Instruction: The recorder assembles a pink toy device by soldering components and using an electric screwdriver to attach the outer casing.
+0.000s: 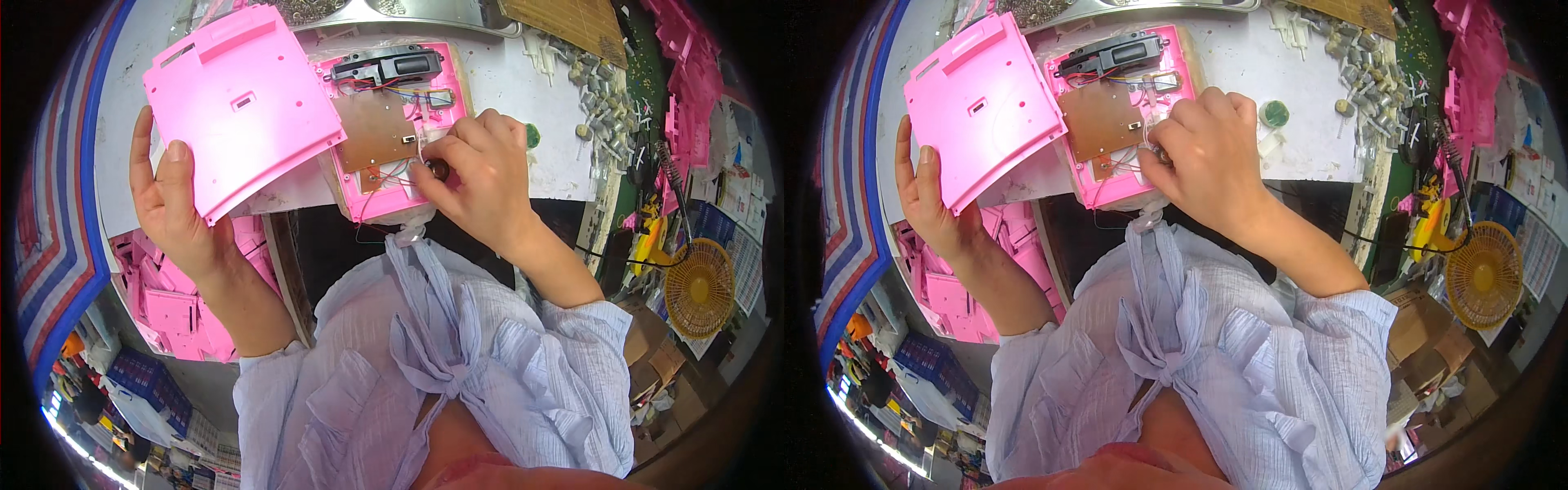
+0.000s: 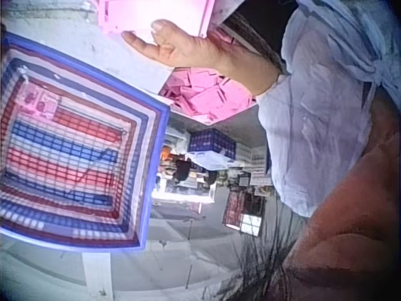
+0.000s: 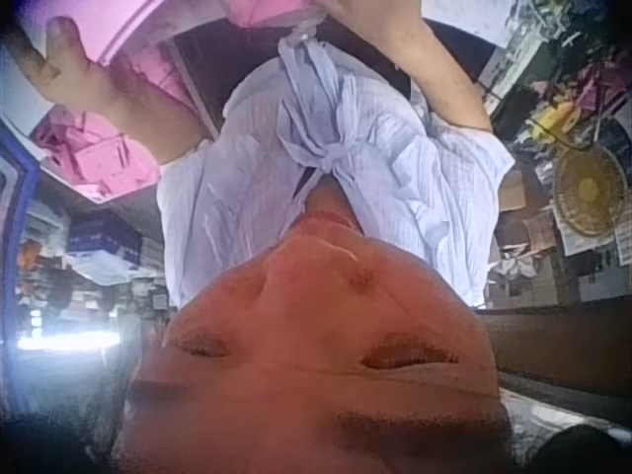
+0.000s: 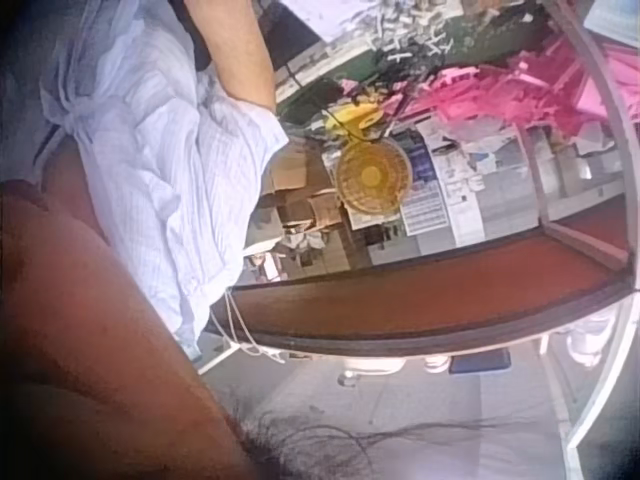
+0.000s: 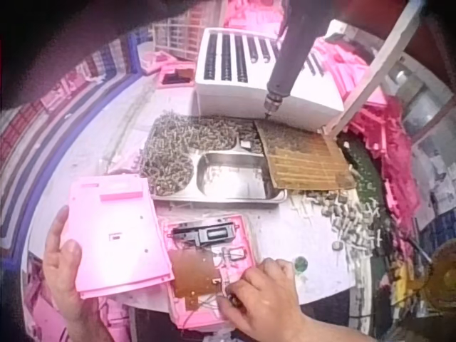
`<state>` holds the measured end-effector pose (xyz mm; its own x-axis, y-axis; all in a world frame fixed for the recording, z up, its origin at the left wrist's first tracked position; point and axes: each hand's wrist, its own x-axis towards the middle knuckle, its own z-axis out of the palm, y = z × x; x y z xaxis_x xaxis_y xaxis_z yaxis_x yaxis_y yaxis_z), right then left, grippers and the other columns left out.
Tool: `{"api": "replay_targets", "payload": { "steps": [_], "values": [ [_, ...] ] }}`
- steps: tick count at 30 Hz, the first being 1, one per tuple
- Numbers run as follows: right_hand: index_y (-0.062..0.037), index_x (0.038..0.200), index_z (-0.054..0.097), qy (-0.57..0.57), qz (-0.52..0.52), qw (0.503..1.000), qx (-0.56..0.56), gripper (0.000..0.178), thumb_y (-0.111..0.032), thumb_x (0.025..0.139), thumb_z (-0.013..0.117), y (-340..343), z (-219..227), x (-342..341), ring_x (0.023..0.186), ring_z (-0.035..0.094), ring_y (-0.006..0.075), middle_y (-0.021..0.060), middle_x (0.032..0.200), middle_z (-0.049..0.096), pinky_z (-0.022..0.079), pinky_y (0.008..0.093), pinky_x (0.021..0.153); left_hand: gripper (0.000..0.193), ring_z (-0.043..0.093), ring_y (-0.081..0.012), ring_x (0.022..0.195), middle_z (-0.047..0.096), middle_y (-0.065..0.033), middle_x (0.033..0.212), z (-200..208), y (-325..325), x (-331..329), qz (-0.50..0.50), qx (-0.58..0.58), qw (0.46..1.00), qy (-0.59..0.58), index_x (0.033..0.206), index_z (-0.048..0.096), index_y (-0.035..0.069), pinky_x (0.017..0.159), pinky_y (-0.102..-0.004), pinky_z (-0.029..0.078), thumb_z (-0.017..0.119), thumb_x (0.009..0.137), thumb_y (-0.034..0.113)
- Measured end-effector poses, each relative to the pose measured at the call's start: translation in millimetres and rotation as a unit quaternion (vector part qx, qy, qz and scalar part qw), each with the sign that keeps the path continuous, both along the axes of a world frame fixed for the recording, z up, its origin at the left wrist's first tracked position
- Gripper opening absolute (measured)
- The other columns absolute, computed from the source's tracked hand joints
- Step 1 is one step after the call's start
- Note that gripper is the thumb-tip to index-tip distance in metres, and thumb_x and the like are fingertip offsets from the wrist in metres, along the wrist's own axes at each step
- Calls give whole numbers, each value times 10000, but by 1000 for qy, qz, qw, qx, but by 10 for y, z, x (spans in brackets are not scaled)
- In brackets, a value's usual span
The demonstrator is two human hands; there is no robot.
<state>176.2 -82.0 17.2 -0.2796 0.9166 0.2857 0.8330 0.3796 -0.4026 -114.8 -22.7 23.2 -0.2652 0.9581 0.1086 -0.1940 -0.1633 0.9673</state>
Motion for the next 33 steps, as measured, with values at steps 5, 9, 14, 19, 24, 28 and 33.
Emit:
{"api": "replay_targets", "payload": {
  "steps": [5,9,14,19,24,28,33],
  "values": [
    [-114,840,683,37,-10,999,25,176,-190,744,809,-12,-70,-37,835,535,242,5,797,565,337,419,822,518,739,-242,1003,696,-262,1190,-24,-9,18,10,-6,1000,-6,1447,437,-105,838,-333,618,626,985,32],
    [-120,857,693,54,-3,997,46,168,-167,754,818,12,-115,-33,829,532,237,2,811,573,327,415,824,528,735,-240,1011,696,-262,1192,-27,-19,28,4,-13,1000,-10,1446,439,-107,856,-337,612,639,979,38],
    [-136,878,707,51,9,997,53,178,-189,759,828,17,-147,2,836,534,228,-8,814,575,323,418,828,535,734,-238,1018,696,-267,1188,-52,-38,24,15,-19,1000,-7,1445,441,-111,861,-333,607,648,977,45],
    [-158,902,730,17,24,996,88,173,-204,766,827,4,-130,20,837,542,213,-25,825,595,325,429,840,543,738,-236,1004,702,-265,1178,-68,-51,23,11,-22,1000,-7,1447,438,-113,855,-329,608,653,975,44],
    [-159,915,740,15,30,996,86,178,-207,767,827,27,-117,29,825,550,199,-32,837,616,328,435,840,543,739,-237,1002,701,-266,1179,-62,-67,21,11,-25,1000,-5,1450,436,-112,852,-325,609,650,975,43],
    [-150,916,740,50,19,996,78,193,-193,754,835,9,-191,24,824,554,194,-34,832,629,326,431,842,534,737,-239,1005,696,-267,1186,-51,-86,20,11,-27,1000,-8,1445,443,-110,856,-324,608,648,976,45],
    [-138,905,736,35,37,994,92,200,-171,741,845,31,-162,25,811,555,192,-35,827,639,323,423,840,523,729,-244,1032,684,-271,1207,-66,-93,10,18,-25,1000,-6,1441,450,-104,863,-330,608,644,978,44]
  ]
}}
